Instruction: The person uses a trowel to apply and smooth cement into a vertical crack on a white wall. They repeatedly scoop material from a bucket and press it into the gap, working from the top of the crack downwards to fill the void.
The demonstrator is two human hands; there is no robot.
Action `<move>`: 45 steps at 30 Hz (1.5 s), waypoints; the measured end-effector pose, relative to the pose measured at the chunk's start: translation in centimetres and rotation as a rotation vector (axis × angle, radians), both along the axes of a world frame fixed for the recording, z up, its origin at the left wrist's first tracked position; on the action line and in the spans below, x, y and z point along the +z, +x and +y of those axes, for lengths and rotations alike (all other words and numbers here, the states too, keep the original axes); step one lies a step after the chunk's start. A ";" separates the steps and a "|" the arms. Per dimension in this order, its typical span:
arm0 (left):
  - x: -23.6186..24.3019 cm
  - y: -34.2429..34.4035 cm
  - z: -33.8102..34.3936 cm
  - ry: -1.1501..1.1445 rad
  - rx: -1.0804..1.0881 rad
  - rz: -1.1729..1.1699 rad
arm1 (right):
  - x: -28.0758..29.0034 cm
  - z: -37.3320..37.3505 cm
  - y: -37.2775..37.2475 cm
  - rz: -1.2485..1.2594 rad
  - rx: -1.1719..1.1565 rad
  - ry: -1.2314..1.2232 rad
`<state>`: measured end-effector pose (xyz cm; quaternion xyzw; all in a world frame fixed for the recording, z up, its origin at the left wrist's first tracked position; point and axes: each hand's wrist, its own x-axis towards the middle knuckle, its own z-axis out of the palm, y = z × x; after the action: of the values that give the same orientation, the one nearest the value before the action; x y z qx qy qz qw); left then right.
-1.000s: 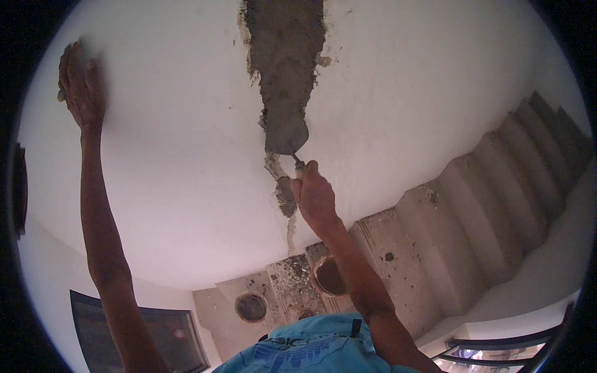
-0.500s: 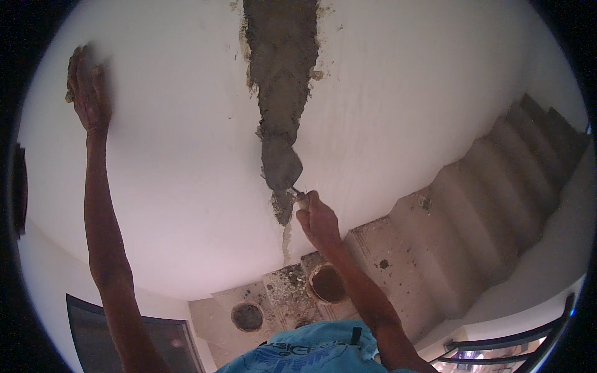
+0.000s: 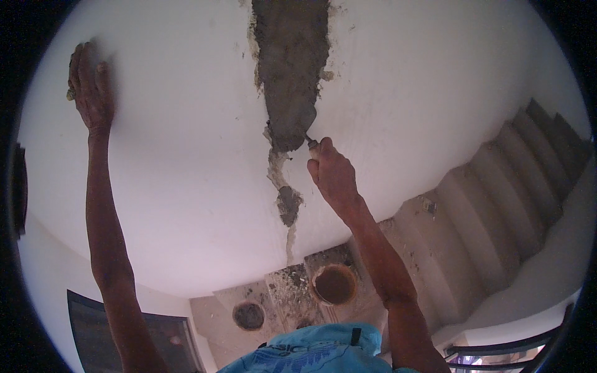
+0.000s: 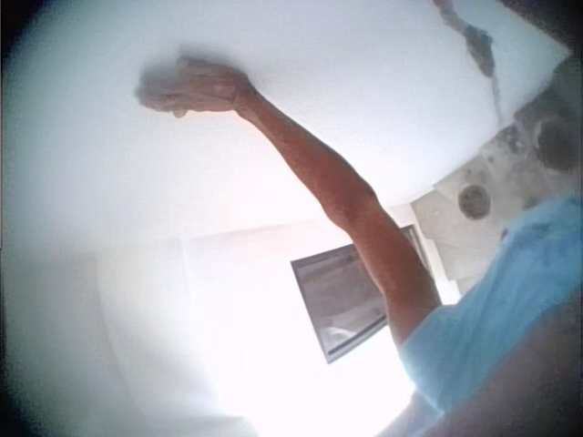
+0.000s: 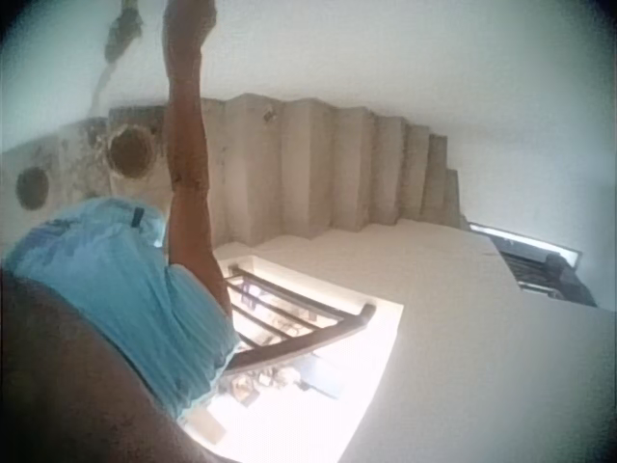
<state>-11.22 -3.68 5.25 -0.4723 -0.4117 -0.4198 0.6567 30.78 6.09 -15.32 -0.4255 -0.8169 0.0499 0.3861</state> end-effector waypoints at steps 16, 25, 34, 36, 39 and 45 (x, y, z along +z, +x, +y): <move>0.0 0.7 0.0 -0.001 0.012 -0.061 | -3.6 -0.2 4.4 0.024 0.075 0.079; 0.0 0.3 0.2 -0.004 -0.015 -0.043 | 4.3 3.9 4.2 0.074 -0.025 0.127; 0.1 0.6 -0.1 0.009 0.019 -0.022 | -0.6 2.6 3.3 -0.096 -0.090 0.154; 0.2 0.6 0.0 0.004 0.010 -0.011 | -1.6 2.6 3.3 -0.123 -0.091 0.132; 0.2 1.0 -0.1 0.000 0.017 -0.031 | -3.1 2.1 3.6 -0.110 0.006 0.039; 0.2 0.9 0.2 -0.018 -0.030 -0.078 | -5.3 0.3 4.3 -0.109 0.078 0.034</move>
<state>-10.32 -3.51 5.41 -0.4677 -0.4337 -0.4439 0.6294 35.09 6.41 -20.63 -0.3888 -0.8533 0.0278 0.3462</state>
